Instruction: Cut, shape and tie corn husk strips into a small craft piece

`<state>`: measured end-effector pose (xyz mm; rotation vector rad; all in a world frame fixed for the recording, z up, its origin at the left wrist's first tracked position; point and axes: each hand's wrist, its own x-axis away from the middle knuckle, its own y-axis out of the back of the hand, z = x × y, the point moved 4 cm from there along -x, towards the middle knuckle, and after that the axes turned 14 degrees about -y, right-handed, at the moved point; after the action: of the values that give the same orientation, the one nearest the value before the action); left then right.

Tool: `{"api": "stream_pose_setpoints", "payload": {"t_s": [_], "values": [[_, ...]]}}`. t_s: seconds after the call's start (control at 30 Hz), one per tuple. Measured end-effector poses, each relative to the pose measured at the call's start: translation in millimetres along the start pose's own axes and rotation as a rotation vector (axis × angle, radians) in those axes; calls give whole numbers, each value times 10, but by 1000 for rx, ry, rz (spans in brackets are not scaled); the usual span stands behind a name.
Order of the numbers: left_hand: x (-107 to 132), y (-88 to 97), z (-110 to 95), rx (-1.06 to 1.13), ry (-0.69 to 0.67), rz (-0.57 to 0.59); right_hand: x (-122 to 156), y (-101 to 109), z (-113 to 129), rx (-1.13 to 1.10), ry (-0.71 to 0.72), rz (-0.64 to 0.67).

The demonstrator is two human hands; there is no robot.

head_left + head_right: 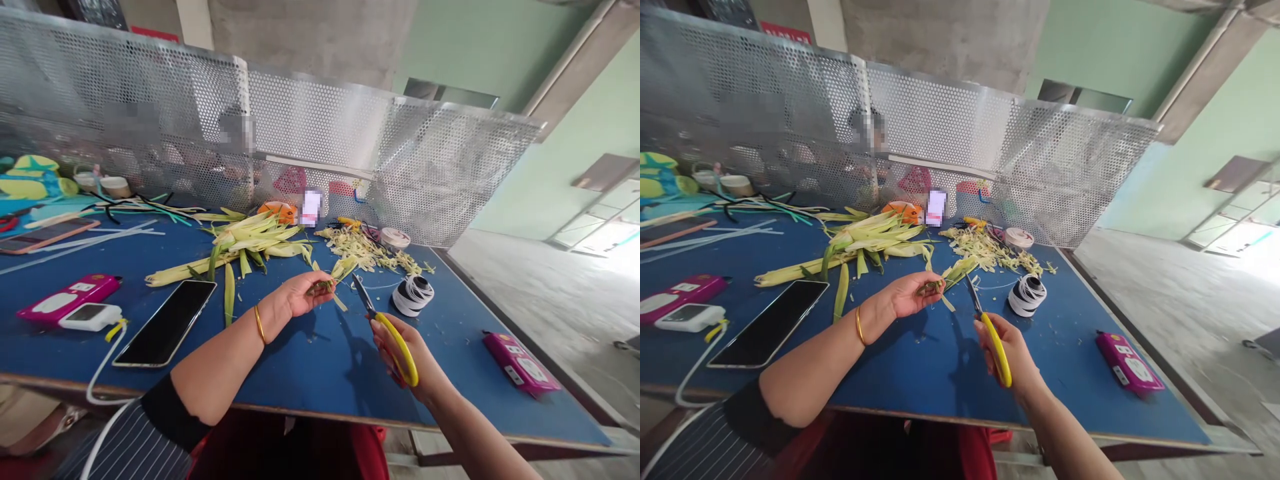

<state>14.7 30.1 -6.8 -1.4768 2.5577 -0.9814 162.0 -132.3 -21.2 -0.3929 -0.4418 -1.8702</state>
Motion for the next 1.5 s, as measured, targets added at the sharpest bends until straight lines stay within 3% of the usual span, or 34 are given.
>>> {"api": "stream_pose_setpoints", "payload": {"t_s": [0.07, 0.17, 0.23, 0.33, 0.47, 0.53, 0.57, 0.67, 0.7, 0.87, 1.07, 1.13, 1.2, 1.27, 1.3, 1.37, 1.4, 1.5], "values": [[0, 2, -11, -1, -14, -3, -12, 114, -21, 176, 71, -104], [18, 3, -49, -26, -51, 7, 23, 303, -14, 628, 209, -350], [49, -3, -95, -56, -83, 41, 40, 376, -16, 927, 213, -490], [125, -20, -205, -104, -152, 129, 24, 361, -15, 1178, 169, -568], [223, -4, -370, -156, -253, 119, -14, 237, 98, 1333, 215, -510], [238, 13, -410, -153, -271, 82, -34, 272, 236, 1363, 244, -520], [235, 18, -414, -150, -272, 74, -49, 343, 325, 1342, 244, -581], [193, 18, -378, -153, -258, 94, -104, 667, 606, 1196, 305, -943], [176, 17, -355, -154, -243, 102, -163, 771, 645, 1168, 273, -985], [141, 10, -258, -121, -129, 81, -539, 1028, 599, 1114, 160, -830], [144, 8, -207, -50, -64, 79, -674, 1197, 646, 1116, 118, -887], [142, 5, -189, -47, -54, 79, -617, 1140, 752, 1114, 221, -894], [142, -12, -169, -62, -50, 88, -490, 919, 904, 1035, 504, -875], [145, -35, -148, -87, -49, 96, -386, 561, 1011, 828, 754, -642], [145, -46, -137, -98, -44, 96, -371, 349, 1034, 740, 810, -461], [145, -57, -110, -109, -26, 82, -392, -60, 1026, 634, 841, -157], [143, -56, -97, -109, -17, 66, -426, -223, 998, 611, 825, -70], [131, -48, -63, -106, -8, 37, -569, -446, 861, 549, 730, -38]]}}
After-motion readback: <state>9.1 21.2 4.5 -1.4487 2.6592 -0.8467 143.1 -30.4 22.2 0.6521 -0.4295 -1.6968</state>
